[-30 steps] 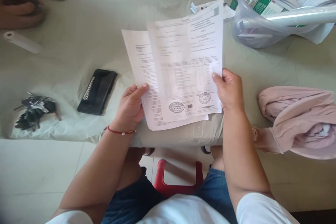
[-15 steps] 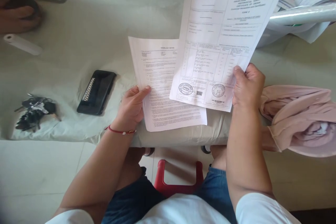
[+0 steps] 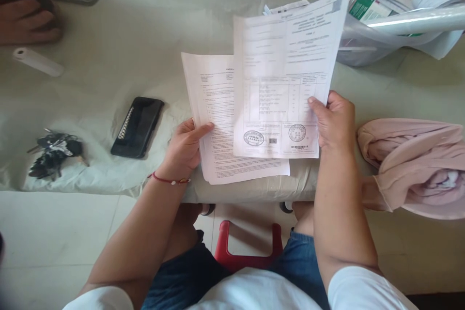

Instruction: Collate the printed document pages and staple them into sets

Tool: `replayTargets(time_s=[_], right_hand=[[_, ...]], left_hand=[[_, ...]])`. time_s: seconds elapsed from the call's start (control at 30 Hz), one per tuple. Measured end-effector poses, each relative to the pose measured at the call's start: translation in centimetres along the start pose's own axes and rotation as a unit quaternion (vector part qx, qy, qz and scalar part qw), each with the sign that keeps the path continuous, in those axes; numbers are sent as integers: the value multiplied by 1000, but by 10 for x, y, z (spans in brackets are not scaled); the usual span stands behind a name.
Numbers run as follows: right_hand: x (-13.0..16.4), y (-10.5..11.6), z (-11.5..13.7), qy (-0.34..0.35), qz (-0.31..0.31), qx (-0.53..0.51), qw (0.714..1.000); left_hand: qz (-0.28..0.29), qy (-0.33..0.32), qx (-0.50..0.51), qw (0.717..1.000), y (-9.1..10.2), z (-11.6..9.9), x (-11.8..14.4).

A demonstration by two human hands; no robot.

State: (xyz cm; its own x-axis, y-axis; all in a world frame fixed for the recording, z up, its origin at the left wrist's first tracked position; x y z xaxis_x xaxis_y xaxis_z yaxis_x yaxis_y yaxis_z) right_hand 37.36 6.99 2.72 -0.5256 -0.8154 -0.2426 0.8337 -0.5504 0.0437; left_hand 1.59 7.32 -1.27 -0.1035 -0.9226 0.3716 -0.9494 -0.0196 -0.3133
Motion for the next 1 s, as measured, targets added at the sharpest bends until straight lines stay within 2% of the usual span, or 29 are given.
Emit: replayTargets(time_s=[0.17,0.4,0.67,0.77,1.0], right_hand=[[7,-12,-13,-72,83,24,994],[11,-17,-23,-106,123,91,983],[25,-29,-18,-170,191,99,962],[25,-31,-13,-153,189,106,964],[17,-22,-16,-88,144,128,977]], left_hand=[[-19,3,10,1000,2,1,-2],[-43,-6,25,999,2,1,-1],[-28,-14,23,999,-1,3,-1],[-26,-11,15,999,-2,3,-1],[-78,4,6,997,6,7,-2]])
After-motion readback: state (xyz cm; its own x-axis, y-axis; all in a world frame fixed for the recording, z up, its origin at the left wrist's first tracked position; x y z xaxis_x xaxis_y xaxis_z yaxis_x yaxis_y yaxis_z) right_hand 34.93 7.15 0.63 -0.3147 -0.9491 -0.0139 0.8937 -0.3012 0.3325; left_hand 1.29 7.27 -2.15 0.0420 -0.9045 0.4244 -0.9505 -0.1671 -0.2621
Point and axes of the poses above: each hand's wrist, its own x-axis away from the middle knuckle, its own y-axis out of the back of the hand, z = x × y, the point moved 7 cm from there along -x, towards the middle knuckle, and after that the axes turned 4 degrees about y, right-handed, at the moved point
